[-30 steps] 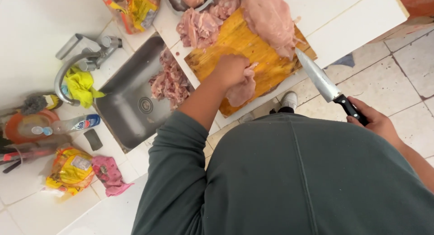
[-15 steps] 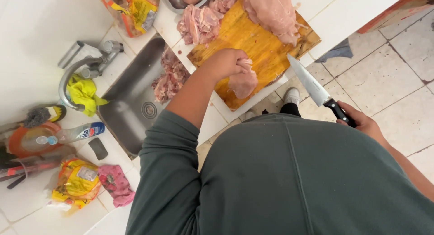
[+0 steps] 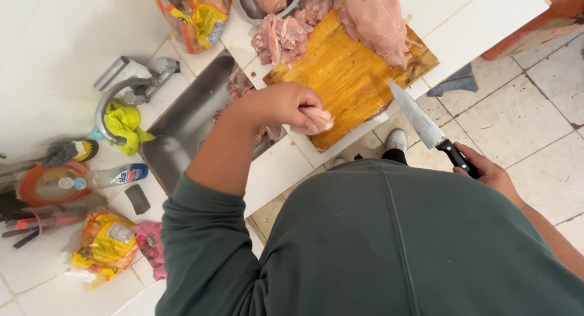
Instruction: Slicing raw chicken breasts on a wooden cutting board using a kitchen knife.
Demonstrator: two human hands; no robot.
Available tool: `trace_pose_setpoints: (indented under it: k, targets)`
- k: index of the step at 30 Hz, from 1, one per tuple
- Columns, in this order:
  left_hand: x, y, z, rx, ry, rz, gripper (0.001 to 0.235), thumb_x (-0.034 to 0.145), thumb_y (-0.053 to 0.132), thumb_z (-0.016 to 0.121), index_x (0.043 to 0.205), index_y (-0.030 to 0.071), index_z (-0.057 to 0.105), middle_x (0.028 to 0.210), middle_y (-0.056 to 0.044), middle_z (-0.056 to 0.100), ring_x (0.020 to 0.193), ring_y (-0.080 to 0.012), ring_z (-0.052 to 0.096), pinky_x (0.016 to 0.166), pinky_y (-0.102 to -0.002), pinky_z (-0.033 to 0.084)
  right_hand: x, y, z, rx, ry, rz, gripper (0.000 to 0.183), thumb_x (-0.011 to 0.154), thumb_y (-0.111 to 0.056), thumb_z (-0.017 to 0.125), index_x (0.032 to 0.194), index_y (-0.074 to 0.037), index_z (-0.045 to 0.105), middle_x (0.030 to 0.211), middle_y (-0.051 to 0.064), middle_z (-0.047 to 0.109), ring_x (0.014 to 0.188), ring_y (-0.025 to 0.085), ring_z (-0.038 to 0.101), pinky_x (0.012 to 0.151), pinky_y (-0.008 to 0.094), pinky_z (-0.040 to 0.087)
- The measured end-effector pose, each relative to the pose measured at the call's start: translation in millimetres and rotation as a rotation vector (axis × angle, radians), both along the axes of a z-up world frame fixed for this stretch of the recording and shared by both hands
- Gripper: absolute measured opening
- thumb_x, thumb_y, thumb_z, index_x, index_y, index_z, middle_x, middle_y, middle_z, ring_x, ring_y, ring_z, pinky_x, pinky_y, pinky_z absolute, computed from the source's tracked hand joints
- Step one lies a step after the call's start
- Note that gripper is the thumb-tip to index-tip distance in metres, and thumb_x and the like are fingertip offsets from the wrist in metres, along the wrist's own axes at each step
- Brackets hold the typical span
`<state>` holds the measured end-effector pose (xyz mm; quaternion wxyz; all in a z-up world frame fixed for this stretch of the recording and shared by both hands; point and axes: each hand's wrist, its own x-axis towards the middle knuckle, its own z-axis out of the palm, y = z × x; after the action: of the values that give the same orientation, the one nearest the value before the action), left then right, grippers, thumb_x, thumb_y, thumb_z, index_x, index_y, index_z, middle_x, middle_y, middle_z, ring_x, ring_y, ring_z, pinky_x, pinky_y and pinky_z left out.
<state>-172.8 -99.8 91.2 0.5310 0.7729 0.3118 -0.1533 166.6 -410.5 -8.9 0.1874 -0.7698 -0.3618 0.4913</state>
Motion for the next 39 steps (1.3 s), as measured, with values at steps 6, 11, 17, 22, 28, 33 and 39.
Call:
trace_pose_setpoints:
  k: [6, 11, 17, 22, 28, 33, 39]
  targets:
    - [45, 28, -85, 0.164, 0.089, -0.254, 0.036, 0.072, 0.025, 0.080, 0.107, 0.015, 0.078, 0.091, 0.003, 0.077, 0.075, -0.0129, 0.066, 0.072, -0.026, 0.054, 5, -2, -11, 0.029, 0.034, 0.046, 0.061, 0.097, -0.005, 0.060, 0.156, -0.015, 0.049, 0.114, 0.012, 0.069, 0.100, 0.021, 0.065, 0.087, 0.036, 0.052]
    - [102, 37, -224, 0.293, -0.143, -0.030, 0.037, 0.067, 0.023, 0.088, 0.101, 0.013, 0.079, 0.094, -0.001, 0.078, 0.083, -0.0192, 0.070, 0.079, -0.032, 0.056, 19, -10, -40, 0.045, 0.126, -0.038, 0.061, 0.095, -0.003, 0.062, 0.154, -0.013, 0.052, 0.113, 0.010, 0.069, 0.098, 0.019, 0.063, 0.087, 0.033, 0.049]
    - [127, 26, -205, 0.552, -0.088, -0.021, 0.016, 0.069, 0.030, 0.084, 0.074, 0.017, 0.075, 0.078, 0.001, 0.073, 0.075, -0.0251, 0.064, 0.072, -0.037, 0.054, 25, -12, -49, 0.130, 0.076, 0.002, 0.059, 0.093, -0.003, 0.064, 0.151, -0.009, 0.054, 0.115, 0.010, 0.070, 0.092, 0.018, 0.064, 0.081, 0.030, 0.049]
    - [134, 33, -185, 0.506, -0.032, 0.034, 0.011, 0.073, 0.024, 0.082, 0.077, 0.016, 0.074, 0.075, 0.000, 0.071, 0.069, -0.0229, 0.063, 0.070, -0.035, 0.052, 21, 0, -35, 0.441, -0.141, 0.267, 0.055, 0.094, -0.012, 0.062, 0.147, -0.002, 0.052, 0.124, 0.016, 0.069, 0.105, 0.022, 0.070, 0.091, 0.033, 0.058]
    - [112, 4, -129, 0.770, -0.251, 0.337, 0.012, 0.090, 0.016, 0.068, 0.099, 0.010, 0.075, 0.099, -0.006, 0.071, 0.093, -0.0245, 0.064, 0.084, -0.035, 0.052, 4, 28, -29, 0.378, -0.364, 0.404, 0.057, 0.096, -0.015, 0.061, 0.152, -0.013, 0.047, 0.115, 0.011, 0.068, 0.085, 0.024, 0.072, 0.074, 0.034, 0.062]
    - [68, -45, -206, 1.118, -0.550, 0.121, 0.034, 0.092, 0.034, 0.065, 0.117, 0.011, 0.069, 0.120, -0.011, 0.063, 0.116, -0.0309, 0.063, 0.103, -0.043, 0.051, -15, 43, -48, 0.200, -0.490, 0.380, 0.062, 0.100, -0.029, 0.053, 0.160, -0.038, 0.038, 0.124, 0.012, 0.064, 0.094, 0.043, 0.072, 0.082, 0.054, 0.062]
    - [66, -61, -237, 1.277, -0.477, 0.092, 0.069, 0.088, 0.046, 0.070, 0.140, 0.003, 0.057, 0.141, -0.021, 0.055, 0.129, -0.0400, 0.055, 0.113, -0.050, 0.045, -7, 56, -63, 0.083, -0.570, 0.502, 0.063, 0.101, -0.038, 0.046, 0.163, -0.038, 0.031, 0.130, 0.013, 0.059, 0.098, 0.045, 0.072, 0.087, 0.054, 0.061]
